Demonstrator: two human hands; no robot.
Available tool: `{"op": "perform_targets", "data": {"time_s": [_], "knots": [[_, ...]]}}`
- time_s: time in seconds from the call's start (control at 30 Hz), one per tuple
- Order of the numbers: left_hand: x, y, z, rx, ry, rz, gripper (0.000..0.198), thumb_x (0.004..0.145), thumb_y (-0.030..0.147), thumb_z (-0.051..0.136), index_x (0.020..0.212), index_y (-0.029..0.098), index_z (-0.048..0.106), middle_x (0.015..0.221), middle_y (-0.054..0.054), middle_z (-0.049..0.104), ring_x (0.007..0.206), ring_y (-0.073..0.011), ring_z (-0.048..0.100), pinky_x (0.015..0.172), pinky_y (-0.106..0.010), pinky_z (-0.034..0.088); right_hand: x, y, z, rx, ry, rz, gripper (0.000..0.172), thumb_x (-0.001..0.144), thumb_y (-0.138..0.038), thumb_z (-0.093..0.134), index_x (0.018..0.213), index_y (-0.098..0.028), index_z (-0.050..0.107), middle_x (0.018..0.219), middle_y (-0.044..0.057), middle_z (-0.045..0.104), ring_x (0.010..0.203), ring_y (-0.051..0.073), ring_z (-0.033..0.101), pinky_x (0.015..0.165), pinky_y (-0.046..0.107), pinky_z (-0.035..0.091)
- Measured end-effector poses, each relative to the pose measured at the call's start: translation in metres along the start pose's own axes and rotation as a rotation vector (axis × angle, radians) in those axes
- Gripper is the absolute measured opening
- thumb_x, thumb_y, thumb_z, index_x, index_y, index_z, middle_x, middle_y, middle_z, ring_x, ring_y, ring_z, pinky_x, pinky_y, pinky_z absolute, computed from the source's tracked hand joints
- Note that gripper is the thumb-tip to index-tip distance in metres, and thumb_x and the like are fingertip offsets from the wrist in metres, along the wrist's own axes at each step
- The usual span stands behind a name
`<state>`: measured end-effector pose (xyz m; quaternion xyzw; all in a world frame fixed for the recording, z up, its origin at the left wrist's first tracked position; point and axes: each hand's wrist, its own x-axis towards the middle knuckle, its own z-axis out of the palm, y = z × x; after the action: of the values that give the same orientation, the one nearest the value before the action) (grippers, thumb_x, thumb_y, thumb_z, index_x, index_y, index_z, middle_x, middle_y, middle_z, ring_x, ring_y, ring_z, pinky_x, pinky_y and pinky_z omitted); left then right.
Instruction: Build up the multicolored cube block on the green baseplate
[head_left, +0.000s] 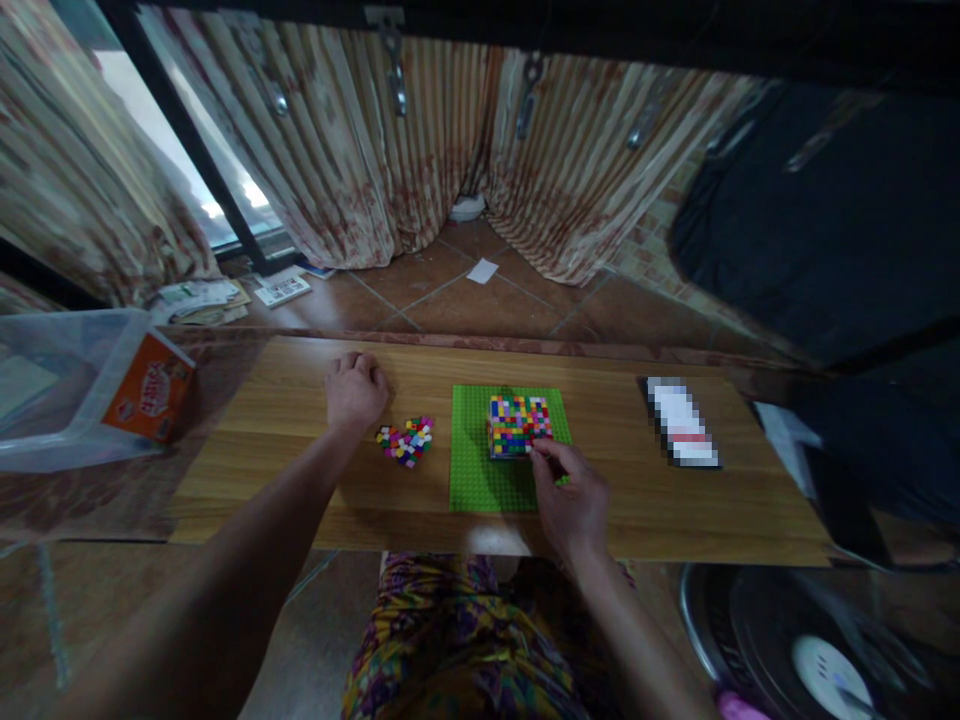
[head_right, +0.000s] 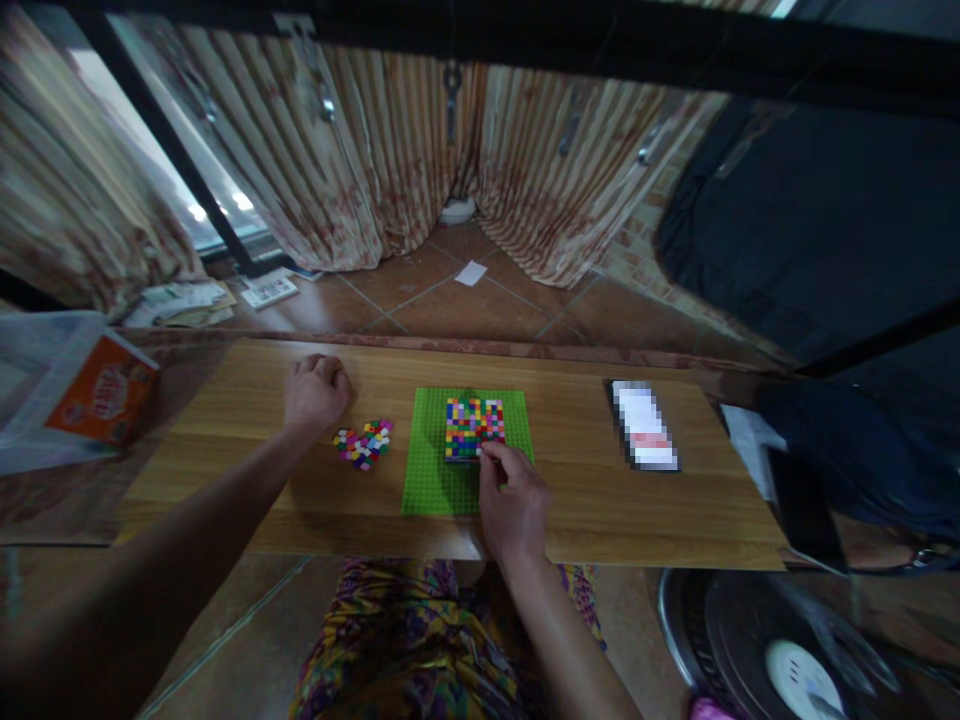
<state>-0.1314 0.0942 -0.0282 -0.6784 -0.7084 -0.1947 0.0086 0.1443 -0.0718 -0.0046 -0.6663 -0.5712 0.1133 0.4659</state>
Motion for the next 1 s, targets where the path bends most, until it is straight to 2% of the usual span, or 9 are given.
{"op": "perform_targets", "data": {"time_s": [0.27,0.43,0.63,0.83,1.0], "knots": [[-0.001,0.002,-0.002,-0.009,-0.015,-0.016,0.031,0.090,0.027,0.040,0.103,0.018,0.066,0.118,-0.017,0.062,0.115,-0.0340,0.051,0.099,-0.049,0.040,-0.002,-0.002,-0.005,0.026,0.031,0.003,0.020,0.092,-0.032,0.056,0.091,-0.020,0.072,0.087,0.005,0.075,0.072,0.016,0.068,0.068,0.029,0.055],[-0.001,0.001,-0.001,-0.012,-0.009,-0.012,0.030,0.089,0.027,0.040,0.102,0.017,0.065,0.118,-0.016,0.062,0.115,-0.0339,0.051,0.100,-0.048,0.039,-0.003,-0.003,-0.004,0.066,0.047,-0.051,0.020,0.092,-0.032,0.057,0.098,-0.020,0.072,0.094,0.006,0.077,0.079,0.017,0.071,0.072,0.030,0.058],[-0.001,0.003,-0.004,0.008,-0.025,-0.014,0.032,0.089,0.027,0.039,0.102,0.015,0.065,0.118,-0.017,0.062,0.114,-0.0344,0.052,0.100,-0.049,0.039,-0.005,0.002,0.003,0.072,0.038,-0.047,0.022,0.093,-0.032,0.057,0.104,-0.021,0.072,0.098,0.007,0.077,0.088,0.018,0.073,0.079,0.033,0.060],[-0.002,0.003,-0.004,-0.018,-0.032,-0.016,0.030,0.089,0.026,0.040,0.102,0.016,0.065,0.118,-0.018,0.061,0.115,-0.0344,0.051,0.100,-0.049,0.038,-0.006,0.006,0.004,0.009,0.052,-0.132,0.021,0.094,-0.030,0.057,0.107,-0.021,0.071,0.099,0.006,0.078,0.087,0.018,0.074,0.079,0.032,0.060],[-0.002,0.001,-0.001,0.004,-0.008,0.000,0.030,0.090,0.027,0.040,0.101,0.016,0.065,0.116,-0.017,0.063,0.113,-0.0338,0.052,0.100,-0.048,0.039,-0.007,0.006,0.005,-0.064,0.081,-0.246,0.018,0.095,-0.026,0.056,0.102,-0.020,0.072,0.095,0.006,0.078,0.082,0.018,0.075,0.072,0.028,0.060]]}}
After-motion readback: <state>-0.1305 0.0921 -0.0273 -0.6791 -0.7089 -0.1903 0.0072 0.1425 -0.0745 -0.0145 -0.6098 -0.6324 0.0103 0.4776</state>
